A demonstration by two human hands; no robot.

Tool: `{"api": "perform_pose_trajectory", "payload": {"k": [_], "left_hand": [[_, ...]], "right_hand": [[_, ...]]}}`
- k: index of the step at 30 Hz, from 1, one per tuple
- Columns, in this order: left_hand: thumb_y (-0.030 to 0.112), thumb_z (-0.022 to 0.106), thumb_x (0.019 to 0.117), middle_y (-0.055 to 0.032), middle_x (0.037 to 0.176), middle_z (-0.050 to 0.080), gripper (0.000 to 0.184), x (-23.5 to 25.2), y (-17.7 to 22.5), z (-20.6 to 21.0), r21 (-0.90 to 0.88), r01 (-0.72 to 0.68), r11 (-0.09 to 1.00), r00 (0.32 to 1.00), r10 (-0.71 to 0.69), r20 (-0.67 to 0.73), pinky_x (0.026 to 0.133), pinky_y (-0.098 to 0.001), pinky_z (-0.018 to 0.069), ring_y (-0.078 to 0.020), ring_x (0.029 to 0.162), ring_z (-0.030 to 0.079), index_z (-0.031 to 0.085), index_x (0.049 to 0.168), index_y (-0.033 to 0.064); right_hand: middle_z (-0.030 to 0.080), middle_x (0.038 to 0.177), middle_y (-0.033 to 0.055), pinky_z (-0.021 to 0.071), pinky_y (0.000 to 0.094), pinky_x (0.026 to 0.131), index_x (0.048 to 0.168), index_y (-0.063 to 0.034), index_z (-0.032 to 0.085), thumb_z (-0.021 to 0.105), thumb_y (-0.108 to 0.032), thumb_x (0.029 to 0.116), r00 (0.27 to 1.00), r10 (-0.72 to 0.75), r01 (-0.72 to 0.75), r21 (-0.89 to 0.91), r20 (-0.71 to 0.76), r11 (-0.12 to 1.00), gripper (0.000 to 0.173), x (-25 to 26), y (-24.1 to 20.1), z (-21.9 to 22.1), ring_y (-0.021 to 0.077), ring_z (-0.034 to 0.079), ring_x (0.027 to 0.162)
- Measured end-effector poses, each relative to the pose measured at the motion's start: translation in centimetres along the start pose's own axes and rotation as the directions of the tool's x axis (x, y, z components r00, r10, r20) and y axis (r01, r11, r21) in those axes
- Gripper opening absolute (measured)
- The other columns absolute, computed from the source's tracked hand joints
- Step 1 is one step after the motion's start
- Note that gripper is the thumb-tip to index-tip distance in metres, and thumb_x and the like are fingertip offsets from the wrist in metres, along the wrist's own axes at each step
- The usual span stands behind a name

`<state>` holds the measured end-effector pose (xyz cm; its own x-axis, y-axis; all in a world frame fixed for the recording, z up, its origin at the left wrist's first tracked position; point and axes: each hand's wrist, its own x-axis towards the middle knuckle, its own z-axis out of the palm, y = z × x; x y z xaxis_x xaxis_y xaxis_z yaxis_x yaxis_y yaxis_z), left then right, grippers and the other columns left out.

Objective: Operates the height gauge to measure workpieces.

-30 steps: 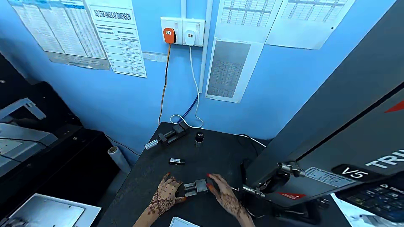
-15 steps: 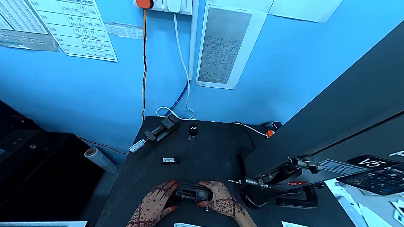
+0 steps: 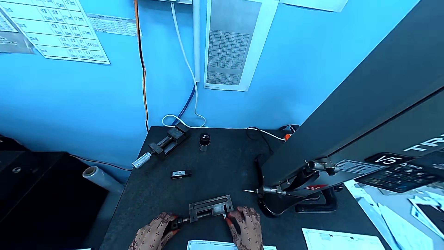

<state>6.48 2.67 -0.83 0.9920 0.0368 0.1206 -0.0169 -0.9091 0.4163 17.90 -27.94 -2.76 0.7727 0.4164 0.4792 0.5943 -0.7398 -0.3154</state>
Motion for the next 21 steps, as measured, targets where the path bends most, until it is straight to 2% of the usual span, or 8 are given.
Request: {"api": "perform_pose_trajectory", "payload": {"k": [1, 4, 8, 11, 16, 18, 21], "left_hand": [[0.037, 0.070, 0.0944, -0.0184, 0.121, 0.072, 0.042, 0.1, -0.2, 0.0, 0.022, -0.024, 0.999, 1.000, 0.024, -0.001, 0.078, -0.0565, 0.0593, -0.0391, 0.106, 0.073, 0.071, 0.119, 0.0031], [0.041, 0.068, 0.0931, -0.0149, 0.115, 0.075, 0.041, 0.5, -0.7, 0.2, 0.114, -0.112, 0.987, 0.993, 0.116, -0.033, 0.076, -0.0517, 0.0605, -0.0348, 0.102, 0.074, 0.074, 0.114, 0.0054], [0.046, 0.064, 0.0935, -0.0134, 0.109, 0.077, 0.044, 0.8, -0.9, 0.1, 0.220, -0.162, 0.962, 0.984, 0.173, -0.032, 0.075, -0.0492, 0.0604, -0.0340, 0.100, 0.075, 0.075, 0.110, 0.0061], [0.046, 0.064, 0.0922, -0.0123, 0.104, 0.077, 0.044, 1.0, -1.0, 0.3, 0.249, -0.184, 0.951, 0.977, 0.205, -0.062, 0.072, -0.0473, 0.0606, -0.0331, 0.097, 0.075, 0.076, 0.107, 0.0067], [0.053, 0.057, 0.0952, -0.0110, 0.099, 0.078, 0.049, 1.5, -1.9, -0.1, 0.181, -0.212, 0.960, 0.975, 0.221, -0.028, 0.073, -0.0496, 0.0601, -0.0341, 0.093, 0.075, 0.078, 0.108, 0.0105], [0.054, 0.052, 0.0993, -0.0127, 0.105, 0.077, 0.052, 1.7, -2.5, -0.3, 0.121, -0.210, 0.970, 0.977, 0.205, 0.050, 0.079, -0.0504, 0.0599, -0.0355, 0.101, 0.073, 0.078, 0.113, 0.0110], [0.056, 0.046, 0.1023, -0.0146, 0.128, 0.069, 0.056, 1.5, -3.1, 0.1, 0.007, -0.117, 0.993, 0.984, 0.115, 0.138, 0.096, -0.0546, 0.0534, -0.0377, 0.123, 0.064, 0.071, 0.126, 0.0109]], "right_hand": [[0.073, 0.108, 0.0137, 0.0516, 0.0583, 0.089, 0.100, -0.0193, 0.080, 0.066, -0.033, 0.0893, 1.000, -0.003, 0.004, -0.041, 0.019, 0.999, 0.022, -0.8, 0.0, 0.0, 0.0377, 0.069, 0.100], [0.074, 0.109, 0.0121, 0.0531, 0.0585, 0.087, 0.105, -0.0253, 0.081, 0.062, -0.033, 0.0921, 0.996, -0.020, 0.030, -0.123, 0.085, 0.992, 0.024, -1.7, 0.0, 0.6, 0.0386, 0.070, 0.101], [0.074, 0.110, 0.0149, 0.0530, 0.0616, 0.087, 0.099, -0.0223, 0.083, 0.068, -0.028, 0.0887, 0.989, -0.010, 0.029, -0.128, 0.150, 0.991, 0.019, -0.8, -0.2, 0.5, 0.0424, 0.069, 0.104], [0.076, 0.107, 0.0141, 0.0537, 0.0605, 0.086, 0.094, -0.0211, 0.084, 0.070, -0.028, 0.0869, 0.989, -0.026, 0.047, -0.145, 0.147, 0.988, 0.017, -0.6, 0.0, 0.7, 0.0413, 0.071, 0.101], [0.078, 0.095, 0.0101, 0.0539, 0.0621, 0.084, 0.097, -0.0231, 0.084, 0.067, -0.026, 0.0890, 0.989, -0.042, 0.064, -0.160, 0.141, 0.985, 0.019, -0.9, 0.1, 0.9, 0.0395, 0.073, 0.095], [0.078, 0.094, 0.0083, 0.0543, 0.0616, 0.083, 0.097, -0.0238, 0.084, 0.066, -0.027, 0.0897, 0.989, -0.057, 0.081, -0.173, 0.138, 0.982, 0.020, -0.9, 0.2, 1.0, 0.0383, 0.073, 0.094], [0.079, 0.095, 0.0069, 0.0548, 0.0607, 0.082, 0.096, -0.0238, 0.084, 0.064, -0.027, 0.0897, 0.990, -0.090, 0.111, -0.198, 0.113, 0.974, 0.021, -1.2, 0.4, 1.2, 0.0375, 0.074, 0.094]]}}
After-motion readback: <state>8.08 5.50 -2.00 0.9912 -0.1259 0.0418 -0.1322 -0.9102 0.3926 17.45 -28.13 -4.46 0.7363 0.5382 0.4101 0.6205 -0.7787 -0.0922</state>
